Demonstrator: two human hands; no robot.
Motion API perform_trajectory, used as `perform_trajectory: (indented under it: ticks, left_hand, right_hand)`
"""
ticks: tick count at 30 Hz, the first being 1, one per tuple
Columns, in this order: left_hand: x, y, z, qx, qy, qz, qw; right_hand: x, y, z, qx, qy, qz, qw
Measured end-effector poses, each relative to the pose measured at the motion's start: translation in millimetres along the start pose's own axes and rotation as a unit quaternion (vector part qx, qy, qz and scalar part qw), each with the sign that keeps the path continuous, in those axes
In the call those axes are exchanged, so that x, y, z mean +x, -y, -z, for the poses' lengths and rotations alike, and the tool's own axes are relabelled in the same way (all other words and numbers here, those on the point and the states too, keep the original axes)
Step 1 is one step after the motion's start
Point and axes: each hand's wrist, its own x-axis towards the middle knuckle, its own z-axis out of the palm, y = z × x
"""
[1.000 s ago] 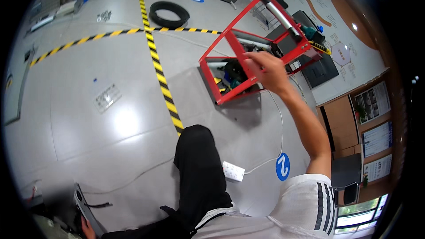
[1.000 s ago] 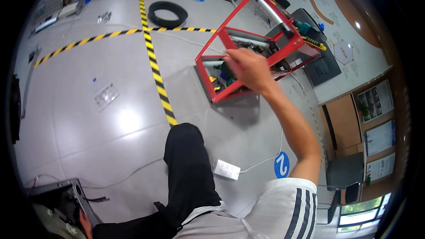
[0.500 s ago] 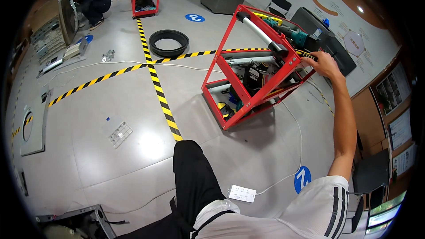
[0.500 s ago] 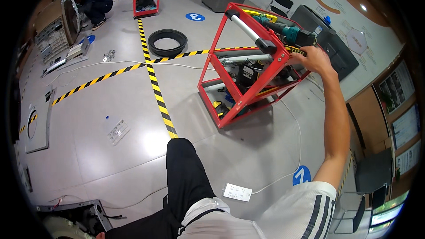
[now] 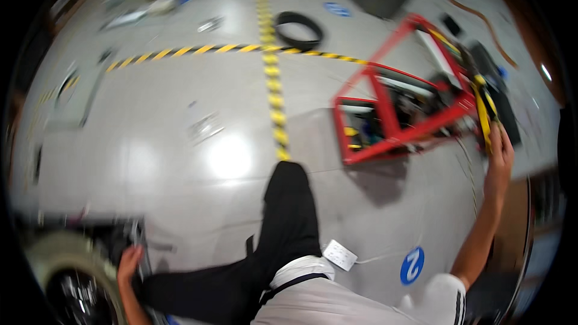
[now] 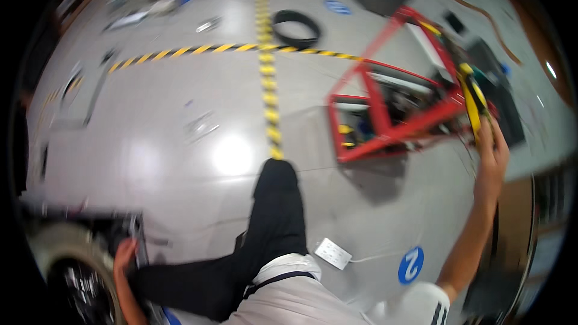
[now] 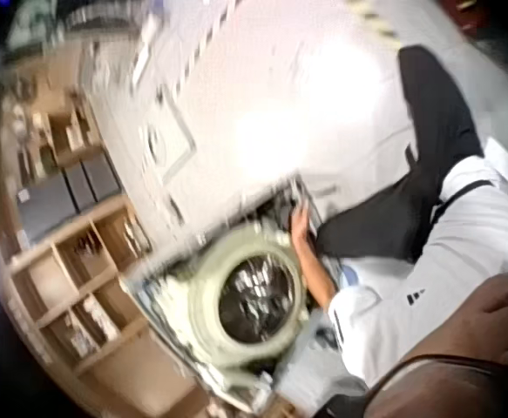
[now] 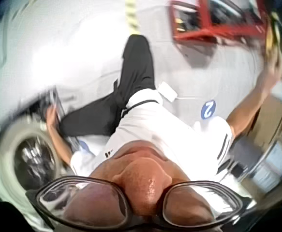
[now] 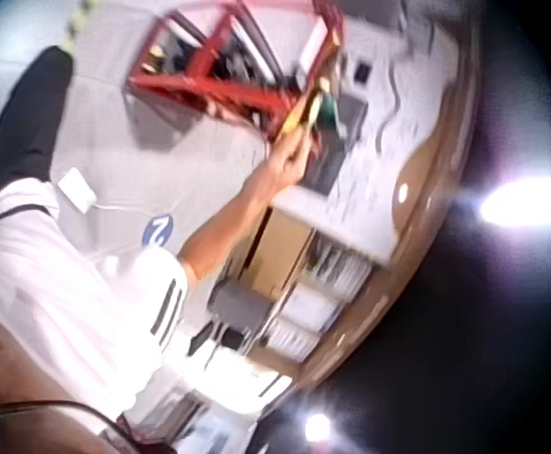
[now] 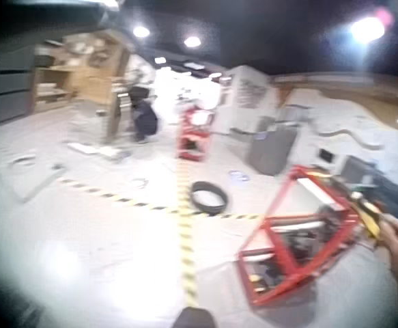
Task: The person works on the internal components of a disassembled washing machine, using pliers to manipulate a black rubber seal and a screwdriver to secure a metal bracket.
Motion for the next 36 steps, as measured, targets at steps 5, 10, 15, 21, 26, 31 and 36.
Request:
perform_trajectory:
  ticks: [5, 10, 15, 21, 26, 31, 36]
  left_hand:
    - [36.0, -48.9, -35.2, 0.054, 0.127, -0.125, 0.983]
    - [-23.2, 43.4, -14.3, -0.046, 0.133, -0.055, 0.988]
    - [-40.8, 102.4, -38.5, -0.224, 0.130, -0.024, 0.966]
    - [-22.7, 115.4, -36.9, -0.460, 0.102, 0.025, 0.882]
    - [-23.4, 113.3, -22.0, -0.378, 0.032, 0.029, 0.925]
    - [-14.9, 116.0, -4.9, -0.357, 0.066, 0.052, 0.930]
    - [-11.3, 121.1, 14.2, -0.280, 0.009, 0.063, 0.958]
  right_hand:
    - [-68.3, 45.5, -134.6, 0.227, 0.331, -0.097, 0.911]
    - [-263.0, 94.3, -313.2, 0.228, 0.590, -0.271, 0.726]
    - [-407.9, 137.2, -452.6, 0.180, 0.746, -0.314, 0.559]
    - [-550.9, 177.1, -505.1, 0.253, 0.702, -0.394, 0.537]
    - [-609.7, 182.4, -525.2, 0.321, 0.651, -0.407, 0.554]
    - [-662.9, 161.7, -536.4, 0.341, 0.609, -0.241, 0.675]
    - [-677.7, 167.2, -561.1, 0.367, 0.673, -0.266, 0.584]
